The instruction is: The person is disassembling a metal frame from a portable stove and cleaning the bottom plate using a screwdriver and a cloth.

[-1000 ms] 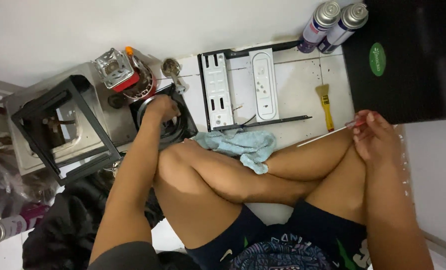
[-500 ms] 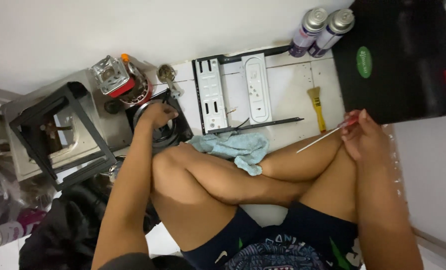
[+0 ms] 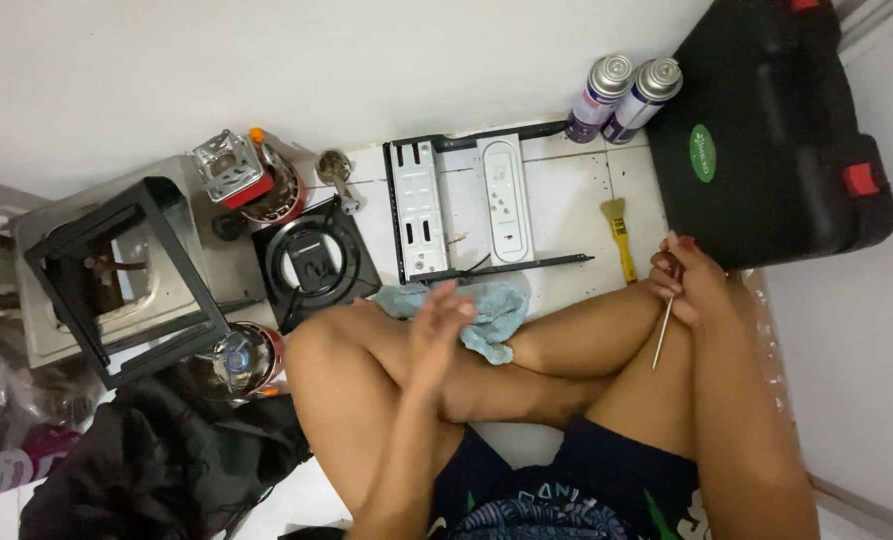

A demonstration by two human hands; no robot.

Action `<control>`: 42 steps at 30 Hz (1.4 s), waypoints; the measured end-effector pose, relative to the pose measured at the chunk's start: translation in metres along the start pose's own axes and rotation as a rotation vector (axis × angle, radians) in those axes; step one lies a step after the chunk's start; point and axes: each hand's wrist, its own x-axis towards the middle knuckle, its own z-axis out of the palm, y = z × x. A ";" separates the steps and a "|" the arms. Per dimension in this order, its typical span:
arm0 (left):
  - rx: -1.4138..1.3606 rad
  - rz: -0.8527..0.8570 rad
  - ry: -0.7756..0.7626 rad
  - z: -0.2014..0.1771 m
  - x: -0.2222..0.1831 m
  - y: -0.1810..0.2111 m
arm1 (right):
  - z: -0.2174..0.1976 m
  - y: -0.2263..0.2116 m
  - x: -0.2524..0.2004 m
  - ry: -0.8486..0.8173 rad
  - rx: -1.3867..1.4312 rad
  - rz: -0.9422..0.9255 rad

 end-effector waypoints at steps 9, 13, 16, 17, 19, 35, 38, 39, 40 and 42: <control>-0.007 -0.210 0.064 0.049 0.026 -0.037 | 0.000 0.000 0.001 -0.008 -0.107 0.156; -0.186 -0.287 0.154 0.045 0.056 -0.058 | 0.026 -0.011 0.010 -0.009 -0.220 0.174; -0.167 -0.358 0.122 0.042 0.069 -0.089 | 0.070 -0.025 0.017 -0.028 -0.367 0.138; -0.053 -0.393 0.143 0.037 0.076 -0.108 | 0.087 -0.031 0.020 -0.035 -0.496 0.067; 0.057 -0.429 0.159 0.037 0.078 -0.114 | 0.113 -0.036 0.046 -0.038 -0.630 -0.005; -0.333 -0.488 0.262 0.055 0.071 -0.046 | 0.296 -0.031 0.155 -0.133 -1.660 -0.510; -0.338 -0.475 0.275 0.055 0.084 -0.051 | 0.315 -0.024 0.177 -0.188 -1.735 -0.549; -0.332 -0.491 0.267 0.055 0.081 -0.053 | 0.314 -0.018 0.181 -0.222 -1.821 -0.574; -0.333 -0.496 0.271 0.054 0.083 -0.055 | 0.316 -0.016 0.182 -0.227 -1.822 -0.568; -0.333 -0.494 0.275 0.054 0.083 -0.060 | 0.316 -0.012 0.183 -0.253 -1.922 -0.679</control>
